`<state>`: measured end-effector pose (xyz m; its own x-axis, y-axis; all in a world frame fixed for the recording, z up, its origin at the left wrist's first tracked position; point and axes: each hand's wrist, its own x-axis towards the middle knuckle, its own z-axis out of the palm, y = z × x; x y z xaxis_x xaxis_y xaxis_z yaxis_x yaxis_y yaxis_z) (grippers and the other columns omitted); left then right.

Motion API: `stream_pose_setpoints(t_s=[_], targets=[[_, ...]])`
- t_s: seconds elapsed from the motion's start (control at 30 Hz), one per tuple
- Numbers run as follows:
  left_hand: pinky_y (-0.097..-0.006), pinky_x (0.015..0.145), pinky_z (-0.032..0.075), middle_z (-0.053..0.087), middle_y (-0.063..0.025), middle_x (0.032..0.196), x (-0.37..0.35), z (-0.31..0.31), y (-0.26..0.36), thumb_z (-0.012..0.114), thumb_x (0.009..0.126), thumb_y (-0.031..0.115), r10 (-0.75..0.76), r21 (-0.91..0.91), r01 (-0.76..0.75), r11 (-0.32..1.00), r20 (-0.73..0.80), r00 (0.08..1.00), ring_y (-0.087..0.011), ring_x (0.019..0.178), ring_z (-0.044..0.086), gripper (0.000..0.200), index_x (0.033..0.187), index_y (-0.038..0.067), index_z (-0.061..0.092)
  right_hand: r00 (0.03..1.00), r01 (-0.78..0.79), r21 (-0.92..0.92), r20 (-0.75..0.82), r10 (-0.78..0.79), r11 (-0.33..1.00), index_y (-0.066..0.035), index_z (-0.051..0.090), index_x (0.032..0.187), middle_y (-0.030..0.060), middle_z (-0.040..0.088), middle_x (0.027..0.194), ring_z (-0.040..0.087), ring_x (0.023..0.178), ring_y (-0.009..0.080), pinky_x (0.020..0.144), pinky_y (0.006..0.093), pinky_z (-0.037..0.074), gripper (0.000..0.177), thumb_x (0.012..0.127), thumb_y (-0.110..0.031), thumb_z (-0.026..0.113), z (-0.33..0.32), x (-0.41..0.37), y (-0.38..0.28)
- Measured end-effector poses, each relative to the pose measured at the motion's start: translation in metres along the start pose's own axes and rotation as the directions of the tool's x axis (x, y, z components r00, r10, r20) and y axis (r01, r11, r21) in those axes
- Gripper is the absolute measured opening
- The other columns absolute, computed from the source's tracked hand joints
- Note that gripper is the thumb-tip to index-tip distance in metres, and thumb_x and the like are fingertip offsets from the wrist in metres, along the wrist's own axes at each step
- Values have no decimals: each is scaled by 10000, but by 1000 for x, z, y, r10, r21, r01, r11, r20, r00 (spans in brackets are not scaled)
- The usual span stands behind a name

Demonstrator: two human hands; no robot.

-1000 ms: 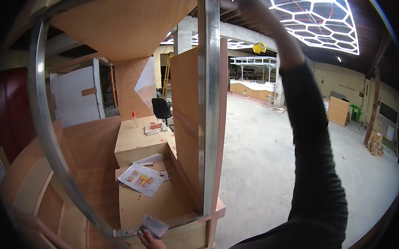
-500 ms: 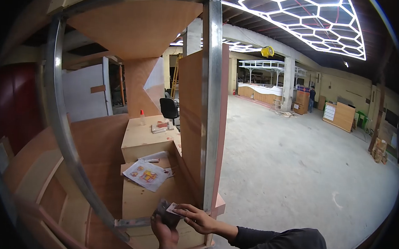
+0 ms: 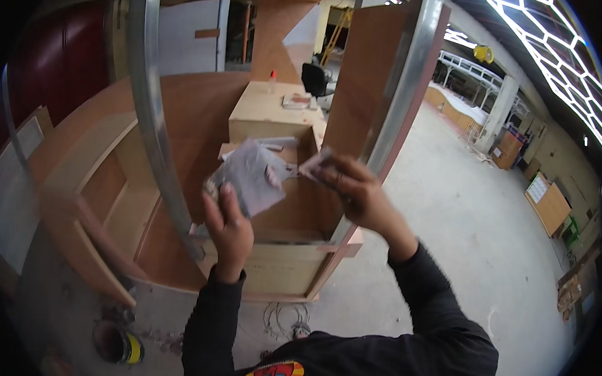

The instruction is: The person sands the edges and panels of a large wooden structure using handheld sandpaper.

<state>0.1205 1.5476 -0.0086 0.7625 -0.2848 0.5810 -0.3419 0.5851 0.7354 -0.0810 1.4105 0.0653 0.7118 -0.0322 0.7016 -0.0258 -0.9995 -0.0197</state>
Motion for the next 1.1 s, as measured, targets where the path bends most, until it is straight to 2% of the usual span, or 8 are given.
stream_pose_setpoints(t_s=[0.43,0.57,0.63,0.67,0.77,0.83,0.93,1.1], targets=[[-382,953,441,578,-240,1195,12,11,2,467,1054,157,150,51,-155,987,90,985,-296,1082,573,339,1291,-85,477,957,203,-273,257,-132,940,-216,646,1311,29,562,1344,455,1343,265,967,446,405,583,745,-80,628,25,29,-21],[-417,977,440,553,-266,1245,47,-40,-52,448,1068,301,483,670,-311,674,-83,871,-324,1125,575,487,1346,-98,419,928,134,-71,360,-100,988,-154,642,1299,88,641,1271,609,1177,286,1011,414,478,583,735,-12,621,4,40,12],[-435,1003,422,518,-281,1306,42,-29,25,468,1059,317,99,6,-101,995,-245,964,-344,1160,555,540,1382,-109,393,889,-151,-319,371,270,936,-87,667,1210,166,650,1215,641,1052,333,857,412,537,504,727,51,628,-71,76,18],[-435,1003,422,518,-281,1306,42,-32,18,468,1059,317,104,2,-106,994,-237,966,-344,1160,555,540,1382,-109,393,985,131,-223,-85,-153,966,-71,664,1186,167,680,1104,661,944,325,767,419,538,467,734,45,632,-98,88,39],[-422,1021,416,488,-278,1354,25,-53,-18,457,1063,302,41,6,-41,999,-194,980,-334,1187,540,547,1409,-112,368,892,-184,-363,-451,0,914,-62,639,1228,149,684,793,679,717,275,661,407,522,397,842,9,579,-196,143,57],[-411,1055,395,445,-270,1417,3,-62,-34,437,1071,283,-110,107,122,987,-112,988,-324,1254,506,549,1441,-107,328,793,7,-732,-411,-451,681,-179,609,1347,192,680,1117,689,803,320,728,414,547,555,867,63,474,-262,191,94],[-400,1087,373,421,-256,1445,-23,-86,-80,422,1075,264,-208,47,210,976,-46,977,-311,1295,479,550,1466,-100,291,905,-219,-511,-425,-23,831,-50,656,1243,174,711,855,667,712,257,685,406,530,459,833,75,494,-327,231,102],[-389,1140,316,390,-216,1496,-59,-115,-133,437,1068,250,-317,21,320,947,-89,944,-305,1364,424,573,1530,-25,238,893,-329,-801,-437,-112,501,-56,691,1153,225,704,963,695,896,362,751,430,543,363,820,-14,553,-340,261,94]])
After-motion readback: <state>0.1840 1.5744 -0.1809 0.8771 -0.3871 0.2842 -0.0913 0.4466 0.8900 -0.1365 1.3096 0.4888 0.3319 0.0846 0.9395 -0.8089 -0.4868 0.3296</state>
